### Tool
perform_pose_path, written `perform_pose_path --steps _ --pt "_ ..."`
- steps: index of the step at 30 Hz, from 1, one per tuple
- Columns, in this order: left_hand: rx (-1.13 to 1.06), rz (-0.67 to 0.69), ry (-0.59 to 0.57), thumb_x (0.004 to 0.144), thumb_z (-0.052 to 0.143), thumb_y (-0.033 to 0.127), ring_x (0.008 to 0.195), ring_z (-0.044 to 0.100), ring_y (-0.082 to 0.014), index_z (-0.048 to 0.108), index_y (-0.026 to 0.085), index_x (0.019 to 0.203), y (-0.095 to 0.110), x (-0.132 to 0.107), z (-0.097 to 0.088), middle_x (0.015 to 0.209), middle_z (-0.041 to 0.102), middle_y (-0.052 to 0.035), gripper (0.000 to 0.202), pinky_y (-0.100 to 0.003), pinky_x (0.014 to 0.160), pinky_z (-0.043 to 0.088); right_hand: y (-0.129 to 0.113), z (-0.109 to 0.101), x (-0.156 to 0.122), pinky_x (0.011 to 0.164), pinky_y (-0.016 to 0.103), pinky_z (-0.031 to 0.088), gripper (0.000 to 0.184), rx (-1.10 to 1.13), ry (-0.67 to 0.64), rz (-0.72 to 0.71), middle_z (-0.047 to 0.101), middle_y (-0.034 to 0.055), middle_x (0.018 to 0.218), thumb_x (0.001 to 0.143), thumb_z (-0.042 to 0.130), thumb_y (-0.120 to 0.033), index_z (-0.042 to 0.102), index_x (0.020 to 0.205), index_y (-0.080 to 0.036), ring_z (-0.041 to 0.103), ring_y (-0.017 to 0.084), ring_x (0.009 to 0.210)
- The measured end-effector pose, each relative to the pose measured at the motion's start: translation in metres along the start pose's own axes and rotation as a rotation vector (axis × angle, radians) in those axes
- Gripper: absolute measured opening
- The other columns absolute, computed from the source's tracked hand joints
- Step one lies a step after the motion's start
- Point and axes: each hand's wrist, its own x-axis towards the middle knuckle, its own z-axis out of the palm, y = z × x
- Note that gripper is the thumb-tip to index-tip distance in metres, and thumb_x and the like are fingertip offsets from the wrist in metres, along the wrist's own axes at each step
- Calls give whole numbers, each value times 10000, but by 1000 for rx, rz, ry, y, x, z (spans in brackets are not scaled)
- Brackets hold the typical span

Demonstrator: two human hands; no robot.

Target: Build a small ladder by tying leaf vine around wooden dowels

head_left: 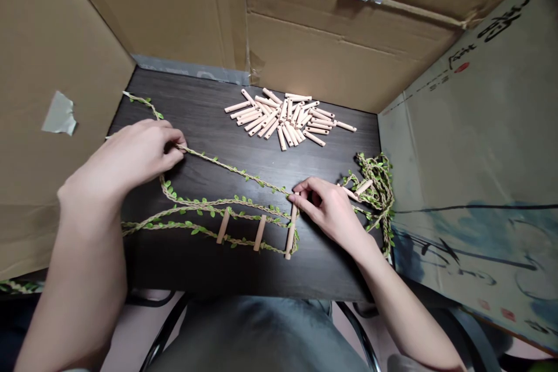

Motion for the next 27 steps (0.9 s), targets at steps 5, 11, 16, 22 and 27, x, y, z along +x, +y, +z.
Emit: perform_pose_path --steps 5,11,16,22,27 --pt "-37 152 241 901 422 164 1132 554 -256 647 152 1139 38 -8 0 1202 586 -105 327 -393 1021 447 -1 -1 0 657 263 388 130 6 -10 2 696 -2 811 988 706 -324 684 974 -197 597 154 702" --pt "-305 619 -54 962 442 157 1042 612 -223 647 204 1159 117 -23 26 1128 675 -64 288 -353 930 458 -1 -1 0 659 270 399 152 10 -8 6 700 7 809 995 693 -352 690 981 -200 605 163 708" --pt "-290 638 -106 894 523 124 1000 600 -238 662 206 1090 120 -27 36 1074 669 -58 255 -381 916 429 0 0 0 665 269 397 154 10 -9 8 695 5 804 997 689 -353 687 972 -201 611 162 717" --pt "-351 595 -156 935 521 162 1003 599 -228 667 214 1065 114 -23 36 1057 668 -39 203 -379 932 406 -1 -1 1 663 265 393 138 13 -8 14 691 -5 797 981 717 -329 690 974 -194 598 154 705" --pt "-374 605 -167 980 486 189 984 600 -215 669 213 1039 115 -21 40 1030 673 -37 194 -377 932 397 -2 -1 1 665 268 399 147 12 -8 16 696 4 801 985 706 -342 691 968 -196 604 160 705"
